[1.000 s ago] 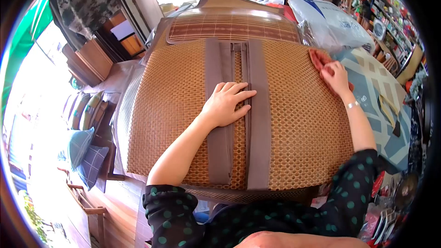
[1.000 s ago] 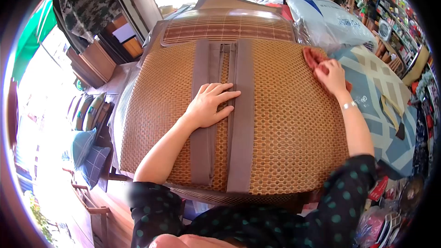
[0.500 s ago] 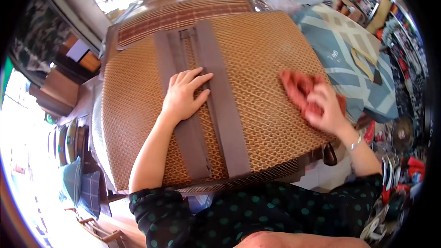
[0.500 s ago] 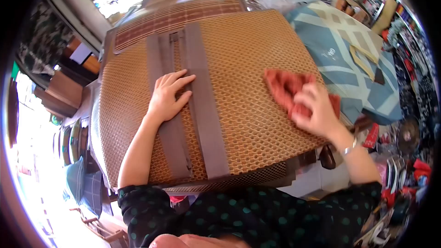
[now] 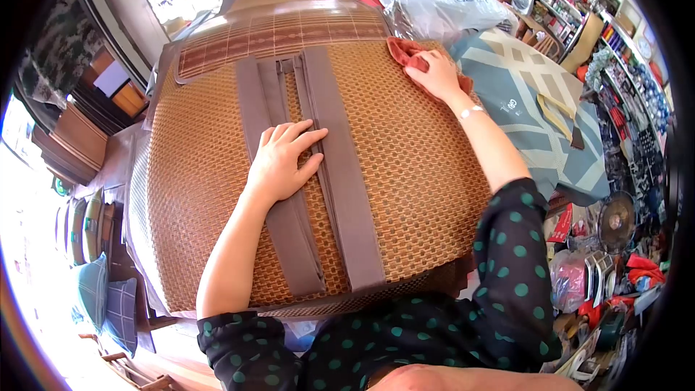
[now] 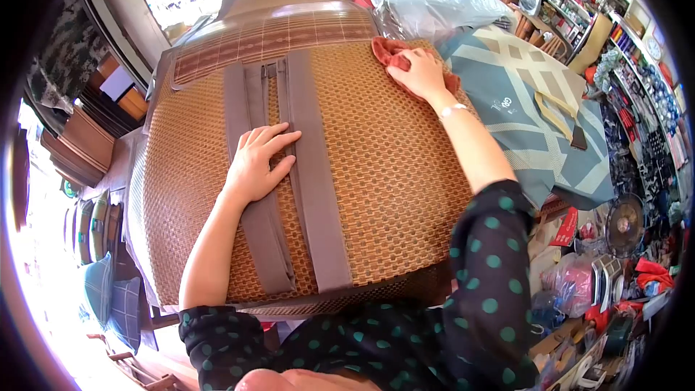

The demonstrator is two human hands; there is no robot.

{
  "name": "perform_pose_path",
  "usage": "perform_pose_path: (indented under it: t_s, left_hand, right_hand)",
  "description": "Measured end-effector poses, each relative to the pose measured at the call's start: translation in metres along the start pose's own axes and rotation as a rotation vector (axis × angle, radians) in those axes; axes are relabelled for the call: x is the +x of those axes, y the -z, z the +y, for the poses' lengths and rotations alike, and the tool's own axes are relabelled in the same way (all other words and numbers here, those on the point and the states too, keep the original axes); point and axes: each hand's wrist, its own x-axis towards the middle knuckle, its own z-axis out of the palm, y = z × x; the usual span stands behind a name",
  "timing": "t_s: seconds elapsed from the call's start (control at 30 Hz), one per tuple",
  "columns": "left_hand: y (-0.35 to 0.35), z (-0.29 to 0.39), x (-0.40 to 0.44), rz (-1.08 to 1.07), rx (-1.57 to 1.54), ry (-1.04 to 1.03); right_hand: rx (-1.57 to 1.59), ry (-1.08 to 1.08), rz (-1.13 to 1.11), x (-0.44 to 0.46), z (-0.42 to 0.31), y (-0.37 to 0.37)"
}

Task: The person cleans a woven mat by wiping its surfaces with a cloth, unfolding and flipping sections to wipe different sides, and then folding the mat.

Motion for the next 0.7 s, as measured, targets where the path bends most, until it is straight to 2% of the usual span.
perform_pose_path:
  t_s: [0.07, 0.17, 0.23, 0.27, 0.3, 0.43, 0.47, 0.57, 0.63, 0.7]
  left_hand:
    - [0.000, -0.002, 0.000, -0.005, 0.004, -0.004]
    - [0.000, -0.006, 0.000, -0.001, -0.025, -0.021]
    - [0.001, -0.005, 0.000, 0.003, -0.041, -0.019]
    - [0.001, -0.004, -0.001, 0.003, -0.057, -0.013]
    - [0.001, -0.005, 0.000, 0.010, -0.058, -0.006]
    - [-0.001, -0.005, -0.002, 0.021, -0.041, -0.028]
    - [-0.001, -0.006, -0.002, 0.024, -0.037, -0.033]
    - [-0.001, -0.005, -0.002, 0.019, -0.023, -0.023]
    - [-0.002, -0.006, -0.002, 0.019, -0.025, -0.016]
    - [-0.002, -0.006, -0.003, 0.019, -0.011, -0.010]
  right_hand:
    - [-0.021, -0.012, 0.044, 0.011, -0.007, -0.008]
    - [0.015, 0.003, -0.023, -0.008, -0.019, 0.002]
    - [0.335, 0.183, -0.074, -0.054, -0.044, 0.028]
    - [0.396, 0.325, -0.079, -0.081, -0.057, 0.042]
    - [0.304, 0.518, 0.009, -0.113, -0.071, 0.057]
    - [0.379, 0.774, -0.301, -0.214, -0.119, 0.117]
    - [0.418, 0.850, -0.385, -0.221, -0.130, 0.123]
    - [0.475, 0.989, -0.427, -0.189, -0.134, 0.101]
    - [0.440, 0.906, -0.253, -0.134, -0.131, 0.069]
    - [0.363, 0.639, -0.219, -0.069, -0.117, 0.030]
